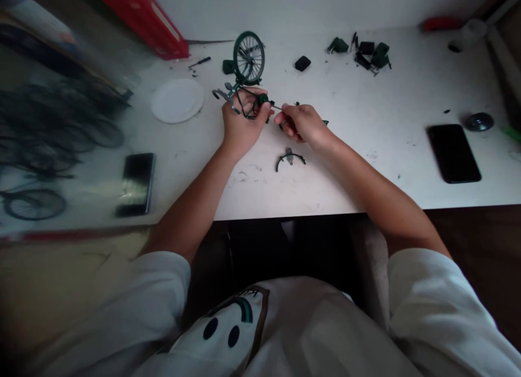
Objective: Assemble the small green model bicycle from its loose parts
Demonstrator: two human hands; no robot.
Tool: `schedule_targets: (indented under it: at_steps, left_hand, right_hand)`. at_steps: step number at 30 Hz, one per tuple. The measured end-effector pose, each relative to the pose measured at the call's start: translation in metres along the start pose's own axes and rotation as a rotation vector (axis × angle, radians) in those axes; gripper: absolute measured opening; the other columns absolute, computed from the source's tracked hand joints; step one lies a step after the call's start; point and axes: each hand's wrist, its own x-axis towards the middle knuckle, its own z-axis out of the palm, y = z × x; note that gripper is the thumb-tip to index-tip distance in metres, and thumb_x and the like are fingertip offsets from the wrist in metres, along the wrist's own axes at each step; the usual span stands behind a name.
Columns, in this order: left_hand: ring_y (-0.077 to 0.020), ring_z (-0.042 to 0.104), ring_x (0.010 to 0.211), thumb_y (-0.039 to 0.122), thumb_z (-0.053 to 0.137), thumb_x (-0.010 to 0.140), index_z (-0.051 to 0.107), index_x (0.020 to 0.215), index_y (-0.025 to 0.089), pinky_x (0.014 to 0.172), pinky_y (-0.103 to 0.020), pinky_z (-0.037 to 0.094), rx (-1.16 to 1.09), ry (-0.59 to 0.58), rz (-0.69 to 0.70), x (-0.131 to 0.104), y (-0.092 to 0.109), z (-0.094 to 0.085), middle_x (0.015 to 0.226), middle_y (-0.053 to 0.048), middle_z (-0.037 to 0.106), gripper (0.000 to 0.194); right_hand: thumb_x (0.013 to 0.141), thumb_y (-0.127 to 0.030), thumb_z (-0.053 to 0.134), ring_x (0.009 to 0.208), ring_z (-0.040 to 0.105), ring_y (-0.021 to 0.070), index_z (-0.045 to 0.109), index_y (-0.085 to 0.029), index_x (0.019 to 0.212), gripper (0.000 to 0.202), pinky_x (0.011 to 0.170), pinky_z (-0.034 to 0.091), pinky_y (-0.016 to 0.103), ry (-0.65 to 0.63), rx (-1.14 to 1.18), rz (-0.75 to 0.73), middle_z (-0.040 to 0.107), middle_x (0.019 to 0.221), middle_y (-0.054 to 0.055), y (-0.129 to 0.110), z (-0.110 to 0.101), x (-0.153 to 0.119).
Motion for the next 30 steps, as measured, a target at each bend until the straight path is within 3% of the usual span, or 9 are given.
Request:
schedule_targets:
  at_steps: [3,9,15,21,23,26,30]
  left_hand:
    - [-0.0248,0.090,0.098,0.087,0.070,0.097,0.069,0.126,0.033,0.092,-0.041,0.076,-0.064,0.023,-0.047,0.005,-0.006,-0.002,0.108,-0.008,0.086,0.062]
    - [-0.0307,0.083,0.135,0.094,0.055,0.100,0.056,0.143,0.030,0.113,-0.051,0.069,-0.081,-0.075,-0.025,0.006,-0.020,0.001,0.123,-0.014,0.084,0.077]
    - [-0.0300,0.087,0.124,0.090,0.074,0.093,0.055,0.125,0.034,0.119,-0.058,0.067,-0.277,-0.125,-0.081,0.006,-0.014,0.001,0.120,-0.009,0.087,0.067]
    - [-0.0287,0.084,0.126,0.097,0.063,0.093,0.065,0.127,0.034,0.111,-0.053,0.071,-0.230,-0.210,-0.144,0.008,-0.010,-0.001,0.127,-0.007,0.085,0.071]
    - [-0.0284,0.084,0.120,0.093,0.073,0.089,0.067,0.123,0.035,0.106,-0.053,0.071,-0.317,-0.181,-0.187,0.007,-0.007,-0.001,0.120,-0.004,0.086,0.067]
    - [-0.0259,0.082,0.109,0.078,0.098,0.077,0.072,0.115,0.036,0.102,-0.047,0.069,-0.496,-0.111,-0.245,0.006,0.000,-0.001,0.111,0.000,0.085,0.062]
    - [-0.0234,0.079,0.121,0.070,0.102,0.078,0.073,0.117,0.032,0.105,-0.037,0.061,-0.543,-0.133,-0.270,0.007,0.001,-0.003,0.112,-0.002,0.084,0.062]
  right_hand:
    - [0.110,-0.071,0.065,0.048,0.039,0.0125,0.059,-0.025,0.080,0.055,0.044,0.019,0.030,0.033,0.053,0.003,0.046,0.060,-0.005,-0.003,-0.003,0.003]
    - [0.110,-0.057,0.062,0.060,0.051,0.0152,0.058,-0.026,0.086,0.040,0.048,0.028,0.029,0.109,0.100,-0.059,0.055,0.072,-0.001,0.001,-0.007,0.006]
    - [0.110,-0.065,0.058,0.062,0.055,0.0178,0.052,-0.028,0.083,0.046,0.051,0.036,0.030,0.123,0.055,-0.082,0.057,0.072,0.001,0.005,-0.007,0.006]
    - [0.114,-0.065,0.054,0.061,0.050,0.0177,0.053,-0.029,0.097,0.040,0.049,0.036,0.028,0.170,-0.006,-0.152,0.050,0.071,-0.002,0.022,-0.011,0.017]
    - [0.115,-0.070,0.054,0.059,0.042,0.0151,0.052,-0.030,0.105,0.041,0.050,0.036,0.026,0.160,-0.063,-0.179,0.043,0.072,-0.005,0.034,-0.013,0.025]
    - [0.107,-0.083,0.065,0.061,0.040,0.0126,0.054,-0.029,0.113,0.056,0.053,0.039,0.025,0.104,-0.172,-0.376,0.039,0.077,-0.006,0.050,-0.015,0.033]
    - [0.095,-0.089,0.078,0.063,0.037,0.0137,0.063,-0.027,0.111,0.066,0.057,0.040,0.029,0.156,-0.280,-0.548,0.031,0.074,-0.007,0.056,-0.014,0.032]
